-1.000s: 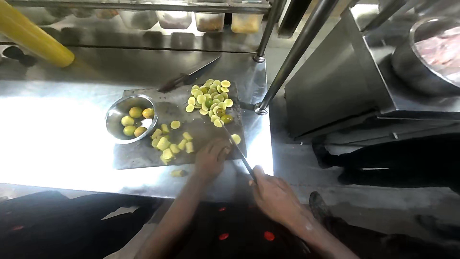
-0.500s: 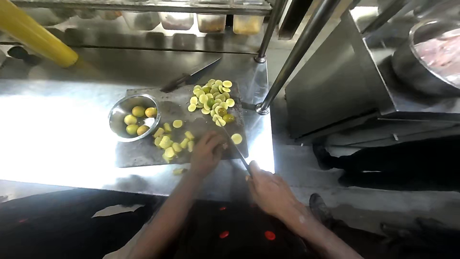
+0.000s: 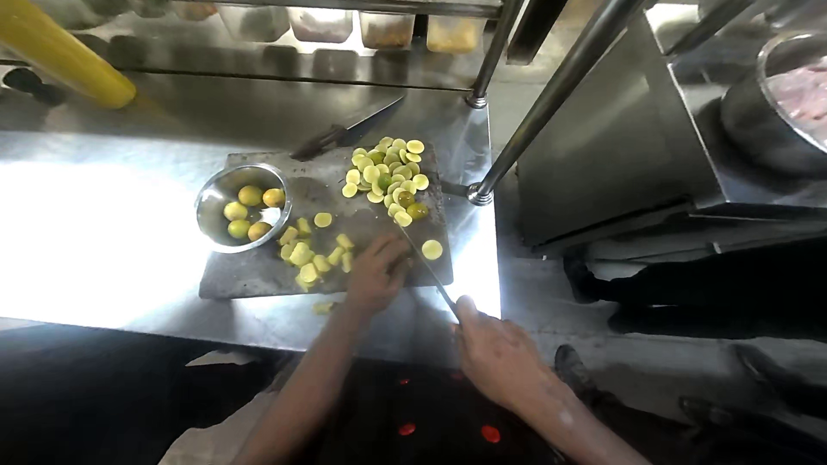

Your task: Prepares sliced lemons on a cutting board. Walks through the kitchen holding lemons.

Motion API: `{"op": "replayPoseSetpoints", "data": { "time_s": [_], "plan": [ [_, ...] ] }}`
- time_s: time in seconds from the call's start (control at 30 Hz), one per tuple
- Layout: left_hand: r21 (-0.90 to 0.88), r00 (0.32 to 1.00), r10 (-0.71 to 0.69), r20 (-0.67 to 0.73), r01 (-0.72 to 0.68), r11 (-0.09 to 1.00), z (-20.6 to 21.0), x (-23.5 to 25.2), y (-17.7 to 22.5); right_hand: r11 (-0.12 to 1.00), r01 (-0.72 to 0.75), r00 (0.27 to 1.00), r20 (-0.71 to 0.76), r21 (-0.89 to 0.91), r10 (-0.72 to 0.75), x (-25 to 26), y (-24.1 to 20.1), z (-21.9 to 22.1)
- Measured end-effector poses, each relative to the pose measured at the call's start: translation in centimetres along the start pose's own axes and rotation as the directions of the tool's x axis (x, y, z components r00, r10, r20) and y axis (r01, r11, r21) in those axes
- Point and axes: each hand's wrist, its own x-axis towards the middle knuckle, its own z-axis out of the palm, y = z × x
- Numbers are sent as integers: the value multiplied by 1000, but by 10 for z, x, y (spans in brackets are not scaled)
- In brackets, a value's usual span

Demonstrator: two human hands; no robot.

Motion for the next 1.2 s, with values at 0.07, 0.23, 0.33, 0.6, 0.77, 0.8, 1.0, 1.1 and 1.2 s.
{"op": "replayPoseSetpoints", "data": {
  "time_s": [0.07,0.23,0.33,0.6,0.77,0.8,1.0,1.1,1.2],
  "plan": [
    [20,1000,2,-9,-2,1000,1,-2,1,1000,-2,1000,31,9,2,8,-4,-4],
    [70,1000,26,18,-27,997,0,-4,3,997,5,1000,-20,78,-4,43,-26,-22],
    [76,999,33,-5,-33,997,0,-4,2,996,16,997,-70,84,-10,58,-38,-32],
    [93,999,29,-34,-26,995,-1,-1,5,998,-45,983,177,-33,50,16,-4,-10],
    [63,999,30,-28,-28,998,-2,-2,4,993,-96,956,269,-73,112,-31,26,11],
    [57,999,36,-40,-34,998,-1,-1,3,994,-88,960,260,-59,100,-31,28,13],
    [25,995,7,-101,-5,1000,2,0,4,990,-65,974,224,128,35,-41,48,14],
    [22,993,6,-116,-4,1000,4,0,5,980,-44,995,99,193,25,-51,52,11],
    [-27,994,0,-105,-3,1000,2,1,4,985,-17,999,42,172,10,-40,44,5]
  ]
}}
